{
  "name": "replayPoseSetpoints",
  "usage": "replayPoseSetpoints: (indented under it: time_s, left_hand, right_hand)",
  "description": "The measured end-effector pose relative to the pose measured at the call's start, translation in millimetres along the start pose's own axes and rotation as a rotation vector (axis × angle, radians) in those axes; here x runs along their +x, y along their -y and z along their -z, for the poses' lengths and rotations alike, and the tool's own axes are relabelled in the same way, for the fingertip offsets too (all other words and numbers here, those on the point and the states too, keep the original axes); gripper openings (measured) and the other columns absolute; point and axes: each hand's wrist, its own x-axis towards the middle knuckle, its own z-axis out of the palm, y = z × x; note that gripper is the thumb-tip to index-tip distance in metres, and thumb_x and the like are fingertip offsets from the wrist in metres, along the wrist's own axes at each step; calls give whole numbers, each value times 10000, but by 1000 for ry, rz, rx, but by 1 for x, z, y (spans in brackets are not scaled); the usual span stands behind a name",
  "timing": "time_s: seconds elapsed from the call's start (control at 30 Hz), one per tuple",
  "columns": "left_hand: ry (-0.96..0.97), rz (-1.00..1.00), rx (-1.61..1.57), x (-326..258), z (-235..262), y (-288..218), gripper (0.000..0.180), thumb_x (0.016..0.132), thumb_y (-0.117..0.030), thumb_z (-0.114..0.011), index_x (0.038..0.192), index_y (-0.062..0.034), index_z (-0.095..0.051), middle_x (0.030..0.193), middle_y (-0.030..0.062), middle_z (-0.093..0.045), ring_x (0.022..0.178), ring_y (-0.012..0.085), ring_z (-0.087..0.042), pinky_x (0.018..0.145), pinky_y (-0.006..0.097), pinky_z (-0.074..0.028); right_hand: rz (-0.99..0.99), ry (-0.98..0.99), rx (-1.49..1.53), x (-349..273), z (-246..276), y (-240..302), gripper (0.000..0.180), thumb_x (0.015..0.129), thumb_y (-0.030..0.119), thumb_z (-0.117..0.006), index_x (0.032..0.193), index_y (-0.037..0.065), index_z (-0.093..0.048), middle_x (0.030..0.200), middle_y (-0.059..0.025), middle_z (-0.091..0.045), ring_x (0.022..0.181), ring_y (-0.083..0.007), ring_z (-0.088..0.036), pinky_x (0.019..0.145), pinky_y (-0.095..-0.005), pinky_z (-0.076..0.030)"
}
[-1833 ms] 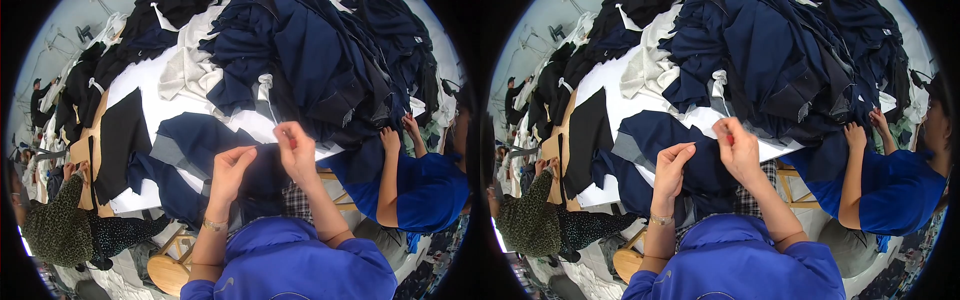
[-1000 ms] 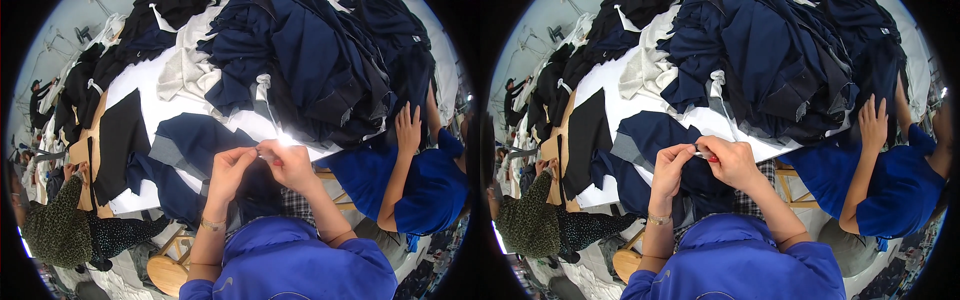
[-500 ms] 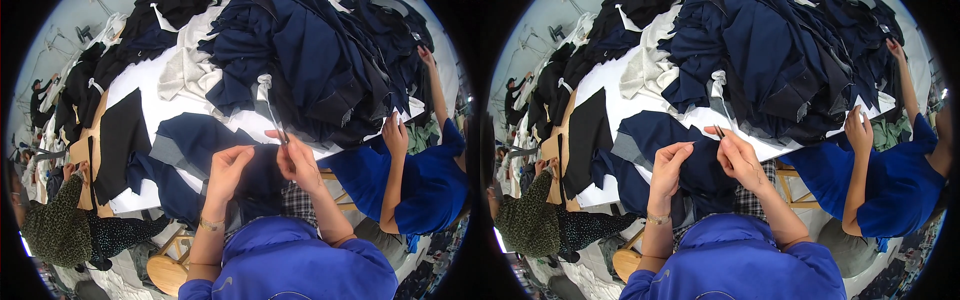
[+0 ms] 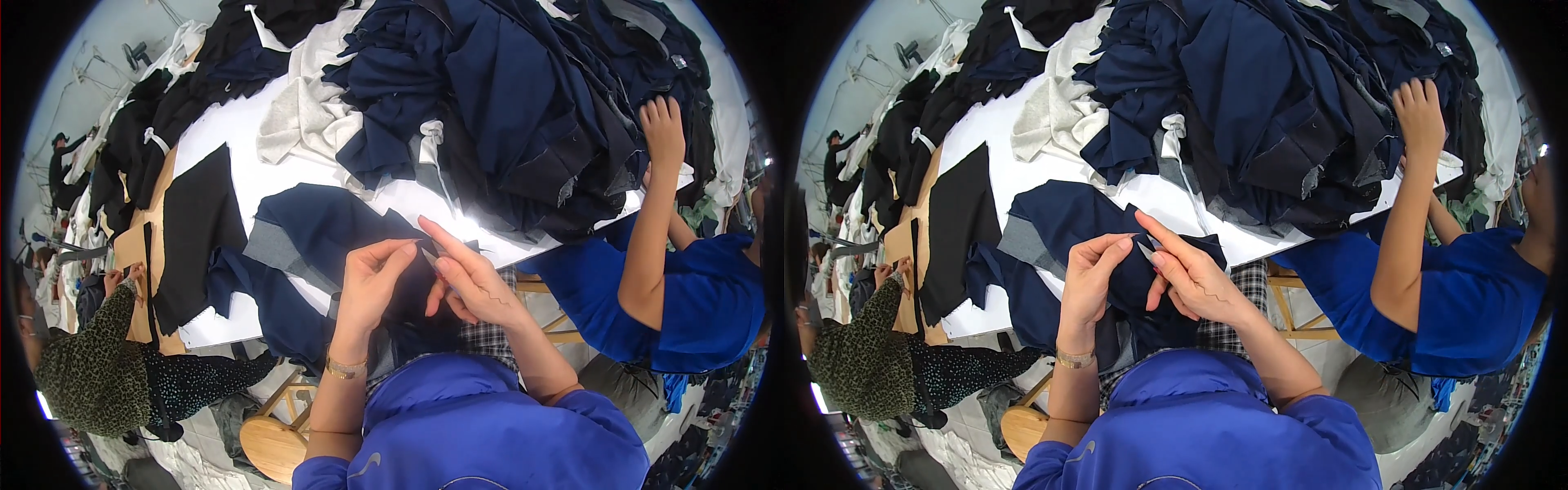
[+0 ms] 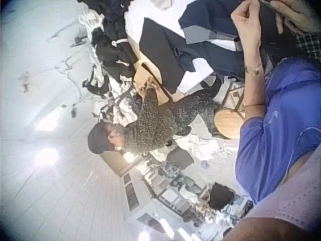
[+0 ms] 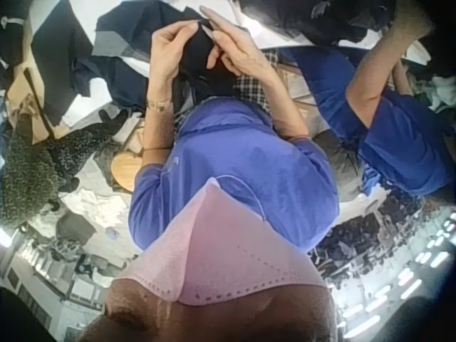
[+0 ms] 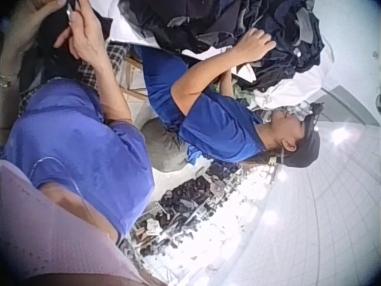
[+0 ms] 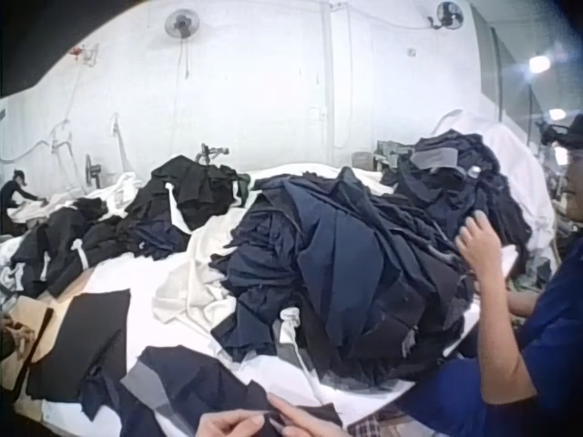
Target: Trimming excess threads from dark blue fabric pieces using small scissors in a garment factory.
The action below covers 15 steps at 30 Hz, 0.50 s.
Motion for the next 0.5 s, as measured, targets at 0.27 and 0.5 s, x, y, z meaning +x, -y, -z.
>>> replayPoseSetpoints:
  time_s: [0.27, 0.5]
  left_hand:
    - [-2, 16, -29, -1, 3, 4, 181, 861, -93, -616, 977, 37, -663, 842, 26, -657, 749, 45, -555, 670, 174, -419]
    - [0, -18, 12, -3, 1, 1, 182, 850, -78, -631, 987, 41, -657, 859, 42, -661, 762, 52, -565, 682, 181, -431]
  right_hand:
    - [-23, -16, -9, 1, -3, 5, 457, 989, 164, -306, 1439, 163, -230, 600, -65, -568, 335, -38, -383, 328, -163, -319]
    - [-24, -51, -4, 2, -4, 5, 447, 987, 161, -315, 1431, 161, -259, 571, -44, -547, 335, -39, -375, 328, -160, -304]
